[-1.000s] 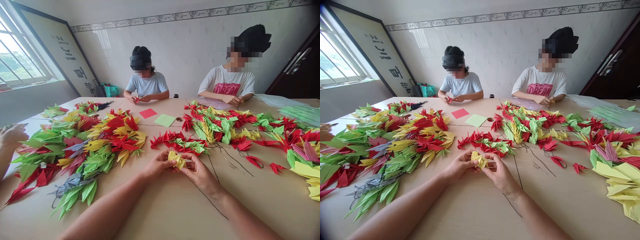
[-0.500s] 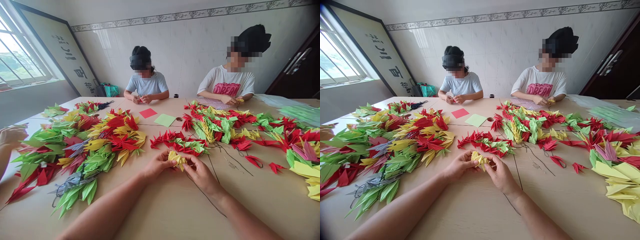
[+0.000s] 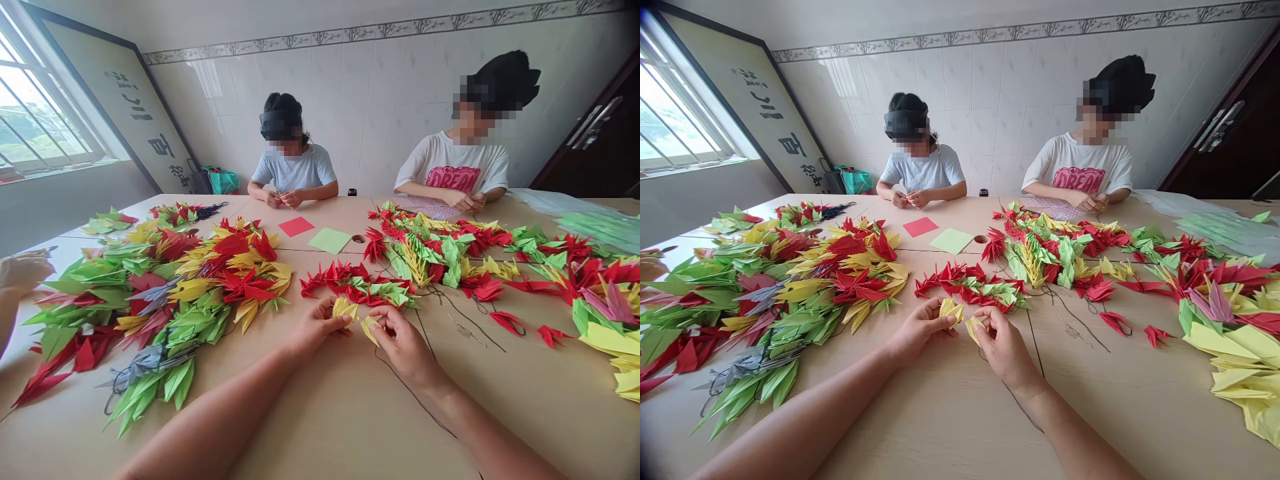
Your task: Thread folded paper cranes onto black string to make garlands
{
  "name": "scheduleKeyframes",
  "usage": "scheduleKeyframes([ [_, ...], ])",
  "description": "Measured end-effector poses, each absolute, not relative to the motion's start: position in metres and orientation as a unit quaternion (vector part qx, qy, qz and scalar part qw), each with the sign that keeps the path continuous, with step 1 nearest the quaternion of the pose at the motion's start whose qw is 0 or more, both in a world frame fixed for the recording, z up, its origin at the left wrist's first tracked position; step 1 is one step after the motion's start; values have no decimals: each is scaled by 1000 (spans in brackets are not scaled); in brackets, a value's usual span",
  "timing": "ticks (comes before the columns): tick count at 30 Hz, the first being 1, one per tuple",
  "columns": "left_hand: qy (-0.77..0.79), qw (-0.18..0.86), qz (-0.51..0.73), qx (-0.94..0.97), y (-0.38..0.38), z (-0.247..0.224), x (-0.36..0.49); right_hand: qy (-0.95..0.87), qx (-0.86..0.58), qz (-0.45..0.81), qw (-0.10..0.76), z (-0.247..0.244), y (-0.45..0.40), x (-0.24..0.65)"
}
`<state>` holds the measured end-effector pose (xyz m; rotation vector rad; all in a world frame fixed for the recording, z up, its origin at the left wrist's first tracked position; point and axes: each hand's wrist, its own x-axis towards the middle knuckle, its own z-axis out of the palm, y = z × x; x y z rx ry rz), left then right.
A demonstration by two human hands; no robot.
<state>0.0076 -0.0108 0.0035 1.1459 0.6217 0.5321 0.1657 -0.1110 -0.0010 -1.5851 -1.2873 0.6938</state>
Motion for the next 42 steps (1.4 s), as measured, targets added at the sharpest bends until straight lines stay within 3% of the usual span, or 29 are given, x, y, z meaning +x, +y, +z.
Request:
scheduleKeyframes([
  [9,272,698,297,591,-13,1,11,-495,-575,441,479,2,-115,161],
  [17,240,711,306,585,-11,-5,13,-463,-491,556,485,3,-117,156],
  [22,230,725,295,578,-13,-3,13,-462,-508,518,510,-5,-112,156],
  [32,204,760,266,557,-16,-4,12,-543,-610,329,474,1,-116,154],
  [42,188,780,218,555,-11,-6,9,-498,-592,360,521,-6,-112,158],
])
